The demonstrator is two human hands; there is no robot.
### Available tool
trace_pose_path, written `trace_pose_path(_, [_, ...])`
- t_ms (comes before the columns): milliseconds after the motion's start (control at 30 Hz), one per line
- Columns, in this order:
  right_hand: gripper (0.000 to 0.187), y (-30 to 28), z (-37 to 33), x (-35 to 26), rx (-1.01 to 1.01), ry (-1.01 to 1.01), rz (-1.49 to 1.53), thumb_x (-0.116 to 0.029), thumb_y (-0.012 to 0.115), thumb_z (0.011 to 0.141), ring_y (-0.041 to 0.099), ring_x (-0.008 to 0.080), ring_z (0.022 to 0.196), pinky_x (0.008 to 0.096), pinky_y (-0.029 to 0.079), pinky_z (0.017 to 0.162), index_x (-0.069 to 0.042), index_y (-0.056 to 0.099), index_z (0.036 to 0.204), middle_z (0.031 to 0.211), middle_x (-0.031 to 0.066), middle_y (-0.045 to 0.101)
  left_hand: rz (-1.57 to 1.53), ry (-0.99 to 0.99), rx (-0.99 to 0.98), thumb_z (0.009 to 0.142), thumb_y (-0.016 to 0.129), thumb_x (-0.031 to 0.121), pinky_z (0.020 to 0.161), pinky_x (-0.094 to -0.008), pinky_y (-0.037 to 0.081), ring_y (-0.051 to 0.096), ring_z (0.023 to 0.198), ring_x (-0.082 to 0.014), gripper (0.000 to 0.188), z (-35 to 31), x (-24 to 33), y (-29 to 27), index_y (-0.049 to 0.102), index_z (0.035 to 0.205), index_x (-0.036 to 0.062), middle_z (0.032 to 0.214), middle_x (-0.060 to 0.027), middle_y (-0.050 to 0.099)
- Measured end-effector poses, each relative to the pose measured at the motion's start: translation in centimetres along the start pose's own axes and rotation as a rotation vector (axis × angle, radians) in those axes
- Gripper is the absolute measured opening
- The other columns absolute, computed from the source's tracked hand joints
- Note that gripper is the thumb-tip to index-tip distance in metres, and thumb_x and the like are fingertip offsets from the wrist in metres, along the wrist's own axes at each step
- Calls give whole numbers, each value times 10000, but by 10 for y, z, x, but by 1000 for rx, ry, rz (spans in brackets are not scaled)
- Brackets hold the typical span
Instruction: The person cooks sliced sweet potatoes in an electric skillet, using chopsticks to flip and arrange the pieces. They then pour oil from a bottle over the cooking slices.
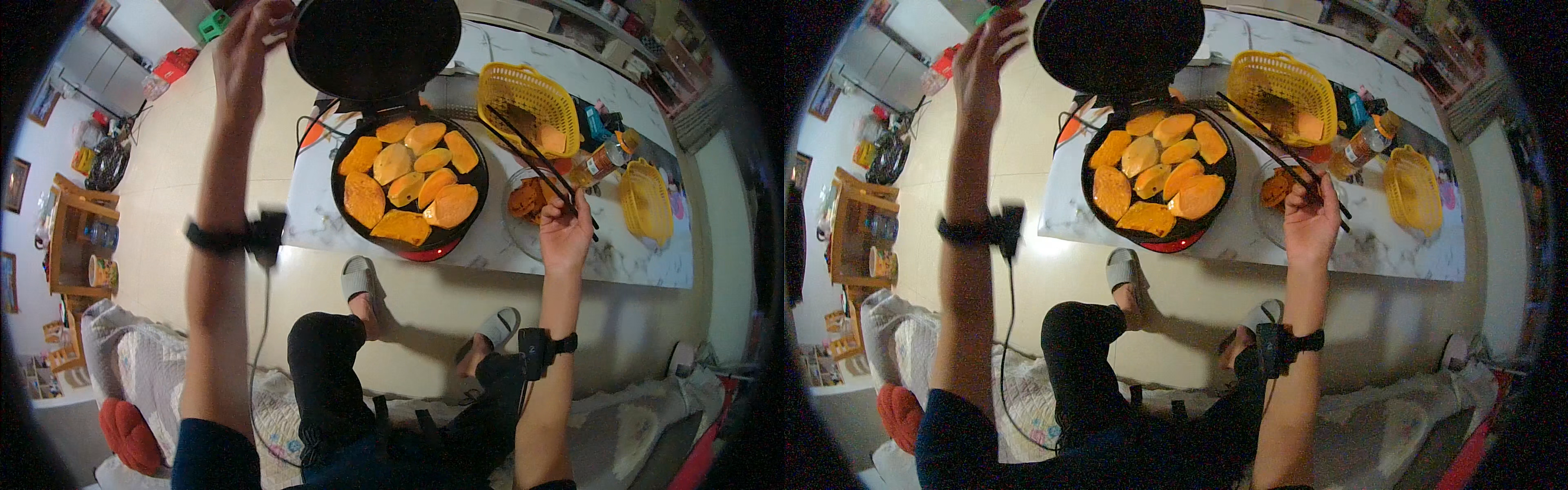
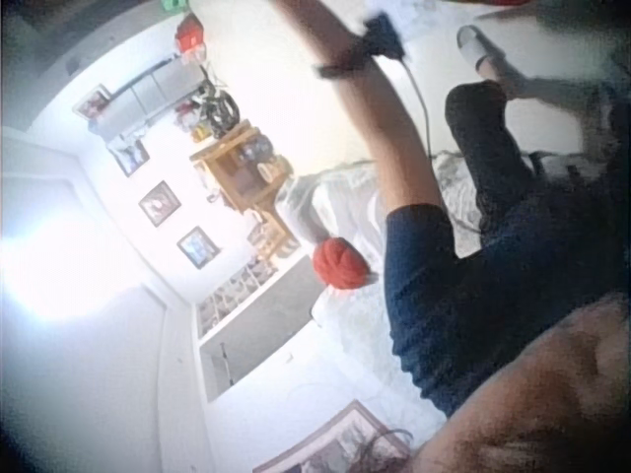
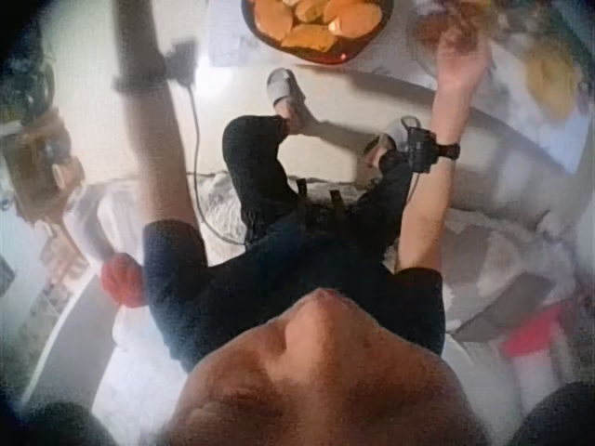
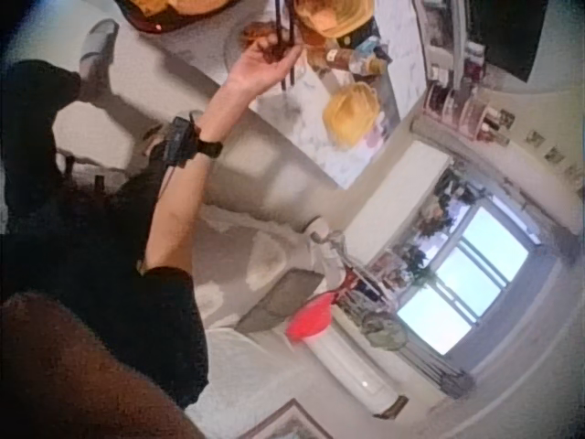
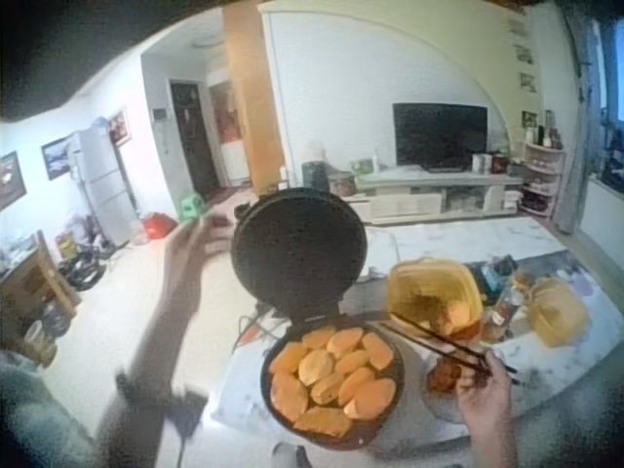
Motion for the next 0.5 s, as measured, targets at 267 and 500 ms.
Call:
trace_pose_path(267, [272, 25, -17, 44, -73, -12, -333, -264, 493, 991, 626, 189, 861, 294, 530, 755, -24, 584, 1079, 920, 73, 622, -190, 169, -980, 807, 638, 169, 645, -352, 495, 608, 762, -240, 184, -216, 186, 81, 613, 935, 38, 845, -62, 609])
trace_pose_path(500, [269, 48, -20, 103, -180, -172, -633, -257, 490, 999, 644, 194, 777, 306, 534, 707, 0, 540, 1064, 895, 86, 599, -247, 397, -906, 770, 605, 179, 654, -329, 464, 588, 706, -225, 229, -208, 241, 73, 626, 887, -16, 741, -84, 571])
Point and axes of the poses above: each hand's wrist, its own z-axis towards the middle knuckle, its own y-axis out of the palm, x = y × z, the point moved 1 cm from there along z, towards the middle knuckle
